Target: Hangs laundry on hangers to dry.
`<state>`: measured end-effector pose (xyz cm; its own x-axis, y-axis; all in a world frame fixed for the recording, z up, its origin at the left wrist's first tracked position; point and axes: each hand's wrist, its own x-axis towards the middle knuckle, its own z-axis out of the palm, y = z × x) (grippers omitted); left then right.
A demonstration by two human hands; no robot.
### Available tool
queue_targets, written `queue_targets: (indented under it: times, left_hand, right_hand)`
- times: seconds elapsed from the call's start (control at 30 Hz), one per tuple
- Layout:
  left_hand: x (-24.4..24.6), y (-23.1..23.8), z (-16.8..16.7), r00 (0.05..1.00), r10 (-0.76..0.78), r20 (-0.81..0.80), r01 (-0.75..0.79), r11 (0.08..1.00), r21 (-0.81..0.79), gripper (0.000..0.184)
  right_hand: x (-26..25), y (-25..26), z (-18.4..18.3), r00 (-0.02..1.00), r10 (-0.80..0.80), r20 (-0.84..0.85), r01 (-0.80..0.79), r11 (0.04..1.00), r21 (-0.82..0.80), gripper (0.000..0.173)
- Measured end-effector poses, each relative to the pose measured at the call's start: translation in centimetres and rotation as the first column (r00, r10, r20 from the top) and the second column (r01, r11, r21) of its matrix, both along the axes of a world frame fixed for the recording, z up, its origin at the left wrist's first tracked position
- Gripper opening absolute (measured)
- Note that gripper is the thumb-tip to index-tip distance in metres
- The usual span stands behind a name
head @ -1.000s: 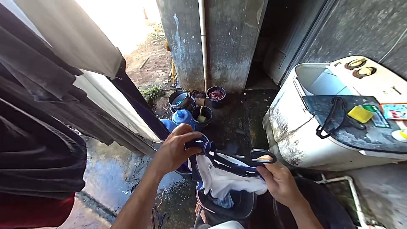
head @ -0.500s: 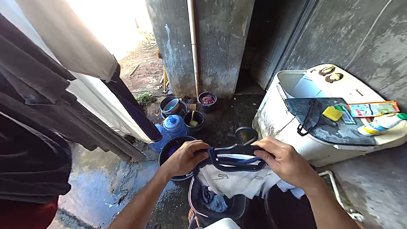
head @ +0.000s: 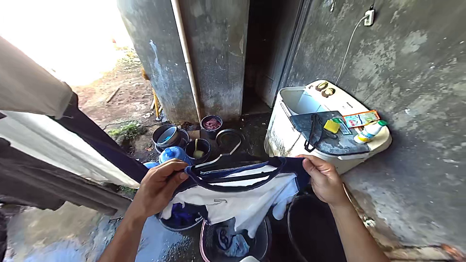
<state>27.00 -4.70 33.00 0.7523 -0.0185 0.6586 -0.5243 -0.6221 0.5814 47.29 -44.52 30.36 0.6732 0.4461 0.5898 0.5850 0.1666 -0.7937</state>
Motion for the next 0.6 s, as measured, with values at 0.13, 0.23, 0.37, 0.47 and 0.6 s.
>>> queue_targets:
  times: [0.13, 0.23, 0.37, 0.47, 0.6]
  left_hand:
    - [0.7, -0.1, 0.3, 1.000, -0.013, 0.027, 0.014, 0.999, -0.030, 0.024]
    - [1.5, -1.1, 0.4, 0.998, -0.052, 0.023, 0.052, 0.999, -0.013, 0.023]
    - [2.3, -1.7, 0.4, 0.997, -0.076, 0.020, 0.076, 0.997, 0.027, 0.024]
    - [3.1, -2.4, 0.9, 0.994, -0.110, 0.007, 0.108, 0.990, 0.093, 0.025]
    - [5.1, -4.7, 1.7, 0.989, -0.147, 0.016, 0.141, 0.973, 0.181, 0.026]
  right_hand:
    - [-0.2, -0.2, 1.2, 0.992, 0.012, 0.125, 0.008, 0.988, -0.155, 0.043]
    - [-0.7, 1.0, 2.0, 0.939, -0.044, 0.340, 0.106, 0.980, -0.166, 0.029]
    - [-0.7, 1.2, 2.2, 0.889, -0.128, 0.439, 0.240, 0.948, -0.208, 0.022]
    - [-1.5, 1.2, 5.6, 0.878, -0.069, 0.474, 0.318, 0.824, -0.469, 0.041]
    - [-2.4, 5.3, 8.4, 0.957, 0.285, 0.058, -0.227, 0.856, -0.464, 0.037]
